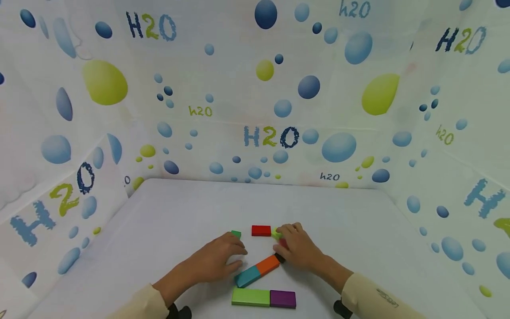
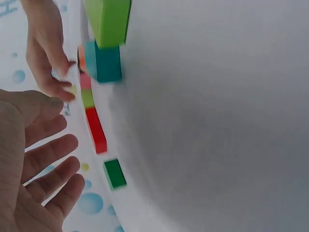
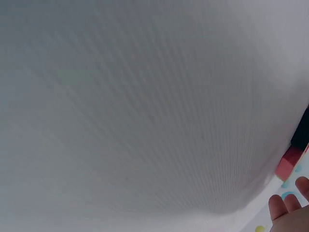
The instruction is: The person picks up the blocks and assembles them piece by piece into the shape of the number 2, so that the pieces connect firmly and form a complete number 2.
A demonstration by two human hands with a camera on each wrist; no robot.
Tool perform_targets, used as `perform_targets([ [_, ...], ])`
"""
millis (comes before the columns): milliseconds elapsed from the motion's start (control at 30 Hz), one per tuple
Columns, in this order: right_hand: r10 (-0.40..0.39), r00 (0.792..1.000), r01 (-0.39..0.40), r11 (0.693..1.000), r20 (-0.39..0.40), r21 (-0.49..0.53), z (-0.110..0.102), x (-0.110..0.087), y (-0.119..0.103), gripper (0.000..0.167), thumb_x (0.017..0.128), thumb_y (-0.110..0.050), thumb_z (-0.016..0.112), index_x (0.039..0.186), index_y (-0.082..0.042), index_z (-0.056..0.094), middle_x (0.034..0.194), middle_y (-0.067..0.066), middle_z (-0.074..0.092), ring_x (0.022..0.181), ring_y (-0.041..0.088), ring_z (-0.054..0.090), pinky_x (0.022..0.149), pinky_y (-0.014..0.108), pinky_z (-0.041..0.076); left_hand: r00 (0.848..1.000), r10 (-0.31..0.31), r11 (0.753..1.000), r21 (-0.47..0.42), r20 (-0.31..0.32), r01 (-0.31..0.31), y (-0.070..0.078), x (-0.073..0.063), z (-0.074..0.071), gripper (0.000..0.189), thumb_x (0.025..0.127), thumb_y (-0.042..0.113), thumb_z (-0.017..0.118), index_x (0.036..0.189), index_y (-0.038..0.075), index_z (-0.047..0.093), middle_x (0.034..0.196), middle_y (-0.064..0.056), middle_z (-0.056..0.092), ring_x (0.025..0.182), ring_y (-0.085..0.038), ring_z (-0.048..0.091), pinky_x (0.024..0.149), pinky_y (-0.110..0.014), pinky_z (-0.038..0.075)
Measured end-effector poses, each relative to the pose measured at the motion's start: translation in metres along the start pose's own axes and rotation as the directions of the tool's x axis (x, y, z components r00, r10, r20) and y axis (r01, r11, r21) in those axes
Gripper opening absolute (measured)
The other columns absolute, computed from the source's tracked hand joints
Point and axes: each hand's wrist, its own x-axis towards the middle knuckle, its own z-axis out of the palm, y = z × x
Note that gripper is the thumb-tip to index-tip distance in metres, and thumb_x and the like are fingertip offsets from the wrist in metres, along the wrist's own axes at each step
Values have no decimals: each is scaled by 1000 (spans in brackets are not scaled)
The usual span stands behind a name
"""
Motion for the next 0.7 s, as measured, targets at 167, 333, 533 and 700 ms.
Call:
perform_targets([
  [167, -37, 999, 36, 999, 36, 35, -2, -14, -7, 52, 98, -37, 64, 140, -8, 55, 142, 7, 55, 130, 27, 44, 109, 51, 43, 989, -95, 995, 26, -110, 99, -19, 5, 0, 29, 92, 21, 74, 118, 8, 73, 119, -2, 68, 116, -20, 58, 98, -40, 55],
  [333, -74, 990, 72, 997, 118, 23, -4, -30, -18, 60, 99, -47, 59, 148, -12, 51, 151, 4, 49, 142, 27, 38, 113, 55, 39, 962, -237, 969, 40, -138, 244, -32, 12, 1, 42, 88, 25, 78, 125, 8, 69, 121, -6, 66, 112, -22, 60, 95, -42, 57],
  [533, -140, 969, 141, 990, 204, 11, -6, -48, -23, 62, 100, -54, 53, 151, -19, 48, 157, 2, 44, 149, 29, 31, 115, 58, 36, 938, -318, 946, 15, -139, 323, -43, 21, 3, 47, 86, 31, 80, 125, 8, 68, 116, -5, 67, 108, -21, 60, 92, -42, 56],
  [700, -220, 949, 228, 974, 225, -6, -4, -60, -23, 61, 101, -60, 45, 152, -26, 46, 157, -2, 44, 148, 28, 34, 113, 57, 39, 944, -318, 948, -2, -92, 319, -45, 28, 2, 47, 84, 32, 82, 122, 7, 69, 110, -4, 67, 104, -20, 59, 92, -42, 56],
])
